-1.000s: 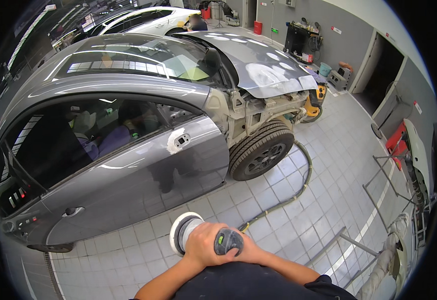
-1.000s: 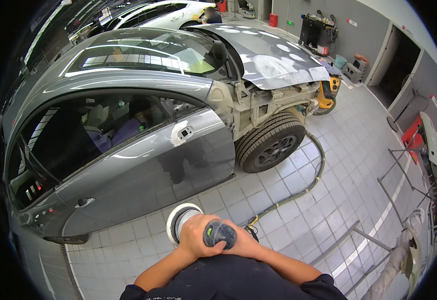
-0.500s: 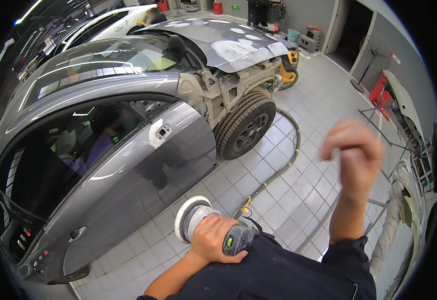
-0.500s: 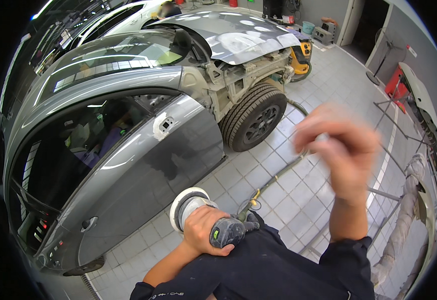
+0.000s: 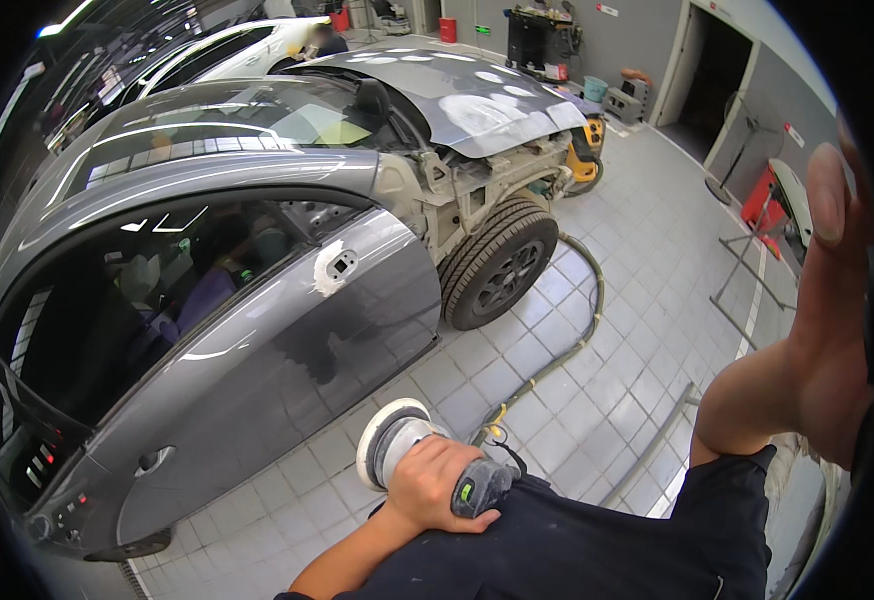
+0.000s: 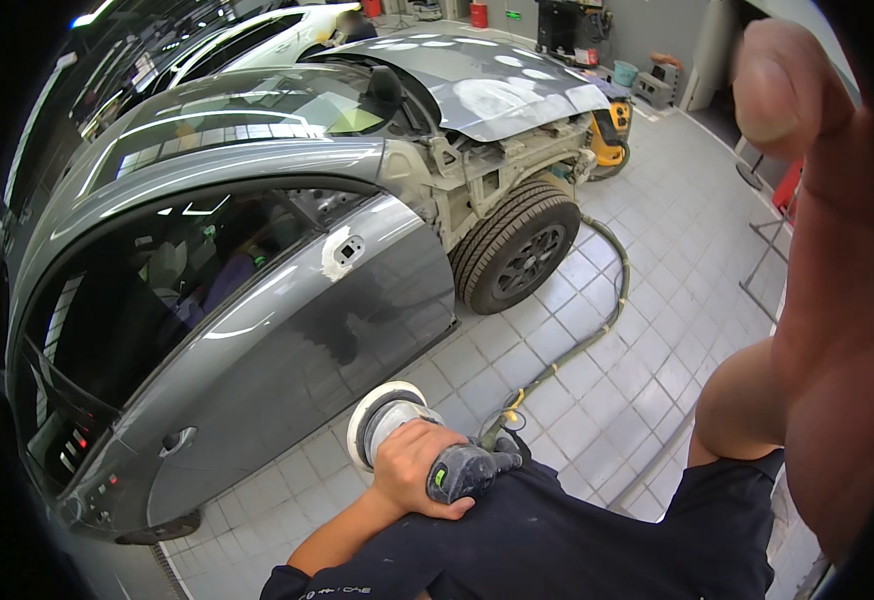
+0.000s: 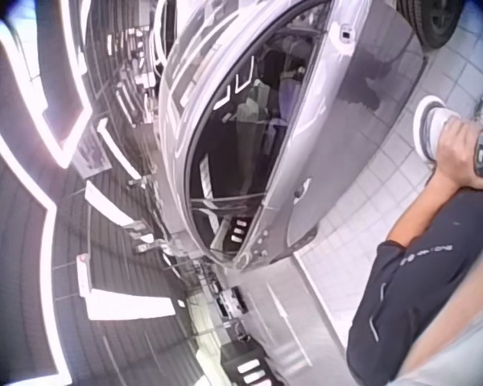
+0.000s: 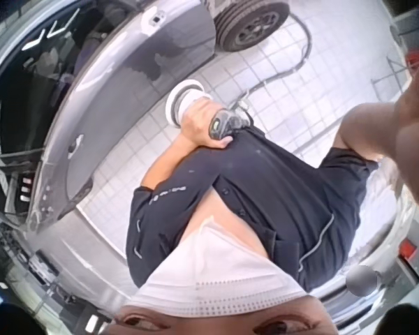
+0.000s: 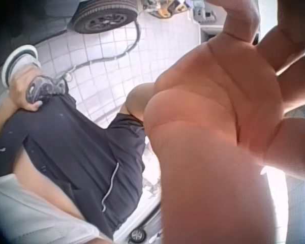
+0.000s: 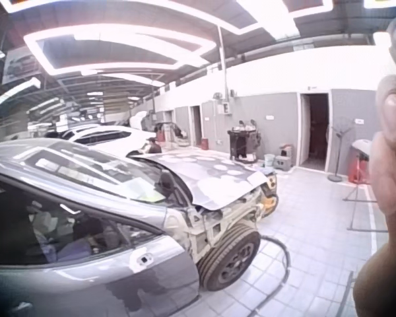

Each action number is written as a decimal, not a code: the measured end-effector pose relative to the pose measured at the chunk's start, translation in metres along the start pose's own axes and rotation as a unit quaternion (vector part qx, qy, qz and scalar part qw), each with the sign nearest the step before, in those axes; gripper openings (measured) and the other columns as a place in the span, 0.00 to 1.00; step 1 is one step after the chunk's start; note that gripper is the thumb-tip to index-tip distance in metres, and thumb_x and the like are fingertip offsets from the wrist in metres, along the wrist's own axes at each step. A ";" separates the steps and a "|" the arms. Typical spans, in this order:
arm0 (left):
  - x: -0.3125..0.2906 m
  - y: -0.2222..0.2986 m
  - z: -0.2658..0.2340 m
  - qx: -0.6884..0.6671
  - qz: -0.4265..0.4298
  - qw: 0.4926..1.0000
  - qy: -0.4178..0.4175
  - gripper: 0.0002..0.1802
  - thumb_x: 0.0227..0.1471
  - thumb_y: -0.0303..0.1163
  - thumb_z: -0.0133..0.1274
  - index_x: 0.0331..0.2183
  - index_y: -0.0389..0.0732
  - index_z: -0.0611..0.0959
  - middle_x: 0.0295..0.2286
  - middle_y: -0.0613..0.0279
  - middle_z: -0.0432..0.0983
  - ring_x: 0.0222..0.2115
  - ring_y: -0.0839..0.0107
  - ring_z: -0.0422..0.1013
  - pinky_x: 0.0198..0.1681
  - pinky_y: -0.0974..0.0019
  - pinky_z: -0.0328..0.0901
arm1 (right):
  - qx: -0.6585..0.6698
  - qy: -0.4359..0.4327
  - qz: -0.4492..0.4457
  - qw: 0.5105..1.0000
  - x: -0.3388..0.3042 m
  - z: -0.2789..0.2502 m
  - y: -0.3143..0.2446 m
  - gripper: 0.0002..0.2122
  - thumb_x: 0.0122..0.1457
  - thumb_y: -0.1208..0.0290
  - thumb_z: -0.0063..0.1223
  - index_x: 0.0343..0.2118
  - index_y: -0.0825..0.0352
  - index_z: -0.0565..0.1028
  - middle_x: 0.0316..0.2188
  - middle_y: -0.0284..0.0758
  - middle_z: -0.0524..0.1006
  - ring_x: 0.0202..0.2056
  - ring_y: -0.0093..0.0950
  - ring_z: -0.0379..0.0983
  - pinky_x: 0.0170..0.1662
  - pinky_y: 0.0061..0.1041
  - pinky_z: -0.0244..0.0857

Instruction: The person uses a rotary polisher to buff the hood of a gray car in a workshop. They move the tool across the surface in overlapping passes, briefly pause to wipe the hood with their hand, and continue polishing until the end of the clip.

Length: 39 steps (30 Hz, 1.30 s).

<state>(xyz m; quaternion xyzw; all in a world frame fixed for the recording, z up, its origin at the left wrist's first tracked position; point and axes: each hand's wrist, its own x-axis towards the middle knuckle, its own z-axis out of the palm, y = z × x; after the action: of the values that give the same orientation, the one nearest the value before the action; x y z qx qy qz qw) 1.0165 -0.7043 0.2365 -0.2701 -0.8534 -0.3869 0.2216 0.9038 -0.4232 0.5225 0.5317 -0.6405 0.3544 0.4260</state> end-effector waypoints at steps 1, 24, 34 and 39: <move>-0.002 0.000 -0.001 0.004 0.000 1.000 0.002 0.34 0.33 0.55 0.68 0.35 0.35 0.81 0.29 0.56 0.79 0.30 0.55 0.75 0.38 0.58 0.71 | 0.002 0.000 -0.002 1.000 0.000 0.002 0.000 0.17 0.69 0.55 0.42 0.37 0.67 0.73 0.30 0.34 0.69 0.26 0.22 0.66 0.29 0.18 0.61; -0.007 -0.004 -0.008 0.008 -0.017 1.000 0.001 0.32 0.32 0.54 0.67 0.35 0.38 0.83 0.30 0.59 0.81 0.30 0.56 0.77 0.37 0.57 0.71 | 0.005 0.005 -0.013 1.000 -0.001 0.011 0.001 0.11 0.65 0.66 0.46 0.42 0.69 0.71 0.33 0.36 0.71 0.31 0.24 0.67 0.37 0.21 0.63; -0.003 -0.006 -0.008 -0.012 -0.005 1.000 -0.014 0.33 0.34 0.54 0.68 0.35 0.36 0.82 0.29 0.57 0.80 0.30 0.56 0.76 0.38 0.58 0.71 | -0.005 0.003 -0.007 1.000 -0.003 0.013 -0.001 0.10 0.63 0.71 0.48 0.44 0.70 0.70 0.34 0.37 0.72 0.34 0.25 0.68 0.40 0.23 0.64; -0.001 -0.007 -0.007 -0.017 0.001 1.000 -0.013 0.33 0.34 0.54 0.68 0.34 0.36 0.82 0.29 0.57 0.80 0.30 0.56 0.76 0.38 0.58 0.71 | -0.018 0.010 0.002 1.000 -0.004 0.010 -0.001 0.10 0.62 0.73 0.48 0.45 0.71 0.70 0.35 0.37 0.72 0.35 0.25 0.68 0.41 0.23 0.64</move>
<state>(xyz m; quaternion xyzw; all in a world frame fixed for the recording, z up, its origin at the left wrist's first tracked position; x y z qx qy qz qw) 1.0135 -0.7138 0.2360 -0.2792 -0.8493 -0.3978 0.2064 0.9034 -0.4309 0.5145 0.5194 -0.6432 0.3489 0.4414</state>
